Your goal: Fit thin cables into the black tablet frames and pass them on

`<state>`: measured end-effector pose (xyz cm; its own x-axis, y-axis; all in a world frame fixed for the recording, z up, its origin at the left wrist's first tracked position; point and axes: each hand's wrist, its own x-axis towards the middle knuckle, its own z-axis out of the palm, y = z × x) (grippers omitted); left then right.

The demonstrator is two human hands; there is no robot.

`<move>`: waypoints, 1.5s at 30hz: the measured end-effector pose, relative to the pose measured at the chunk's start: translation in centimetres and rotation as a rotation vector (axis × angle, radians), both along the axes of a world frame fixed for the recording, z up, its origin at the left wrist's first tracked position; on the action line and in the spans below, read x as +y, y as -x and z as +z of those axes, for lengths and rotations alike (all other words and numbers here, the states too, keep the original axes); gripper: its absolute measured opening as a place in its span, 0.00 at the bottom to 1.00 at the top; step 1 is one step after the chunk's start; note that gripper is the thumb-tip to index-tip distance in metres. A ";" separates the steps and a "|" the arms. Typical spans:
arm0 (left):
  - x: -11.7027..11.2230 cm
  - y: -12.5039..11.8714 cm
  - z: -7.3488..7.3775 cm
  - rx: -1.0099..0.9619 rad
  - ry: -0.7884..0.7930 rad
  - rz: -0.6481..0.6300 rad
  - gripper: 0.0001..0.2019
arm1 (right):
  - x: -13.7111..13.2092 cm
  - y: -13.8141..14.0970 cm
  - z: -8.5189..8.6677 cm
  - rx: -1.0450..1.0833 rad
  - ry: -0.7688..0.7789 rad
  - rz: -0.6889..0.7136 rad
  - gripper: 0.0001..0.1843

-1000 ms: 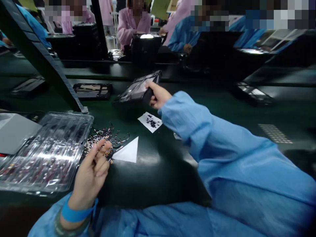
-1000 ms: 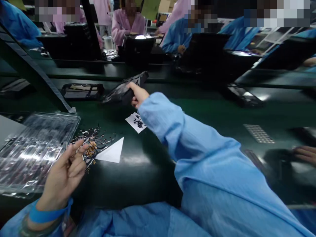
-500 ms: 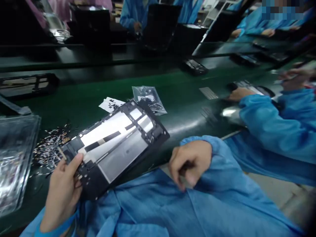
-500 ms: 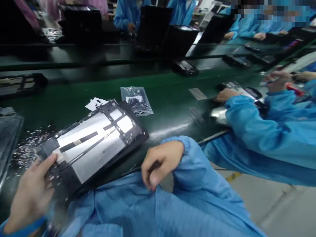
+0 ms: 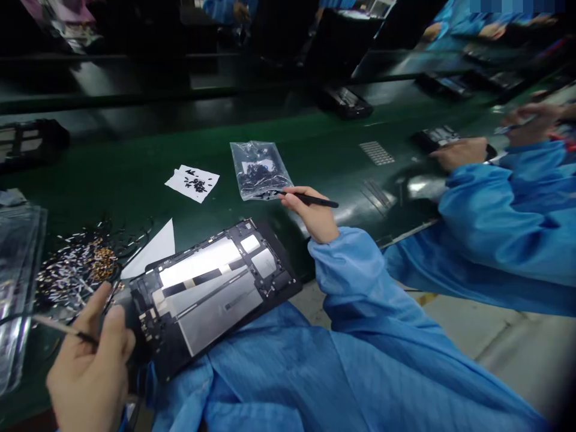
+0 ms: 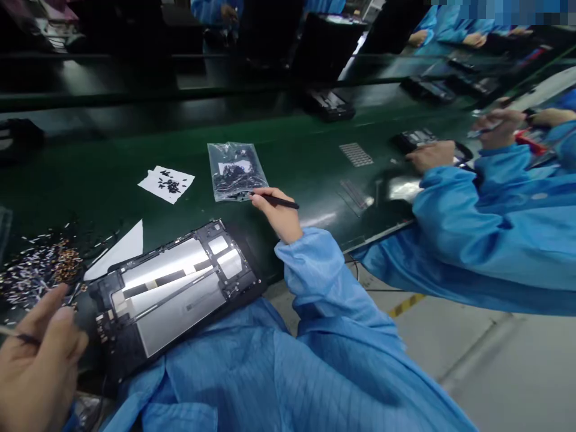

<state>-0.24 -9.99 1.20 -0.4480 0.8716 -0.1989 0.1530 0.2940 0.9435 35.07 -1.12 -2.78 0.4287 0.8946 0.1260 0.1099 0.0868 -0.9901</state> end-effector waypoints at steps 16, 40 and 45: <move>1.2 -2.7 1.3 -0.294 -0.033 -0.069 0.14 | 3.5 0.2 -3.0 -0.202 -0.037 -0.028 0.13; 2.2 -4.5 2.2 -0.450 0.059 -0.359 0.21 | -1.8 9.6 5.5 0.361 0.201 0.514 0.23; 2.0 -5.3 2.0 -0.452 0.036 -0.486 0.19 | -2.1 12.4 6.4 0.471 0.325 0.713 0.22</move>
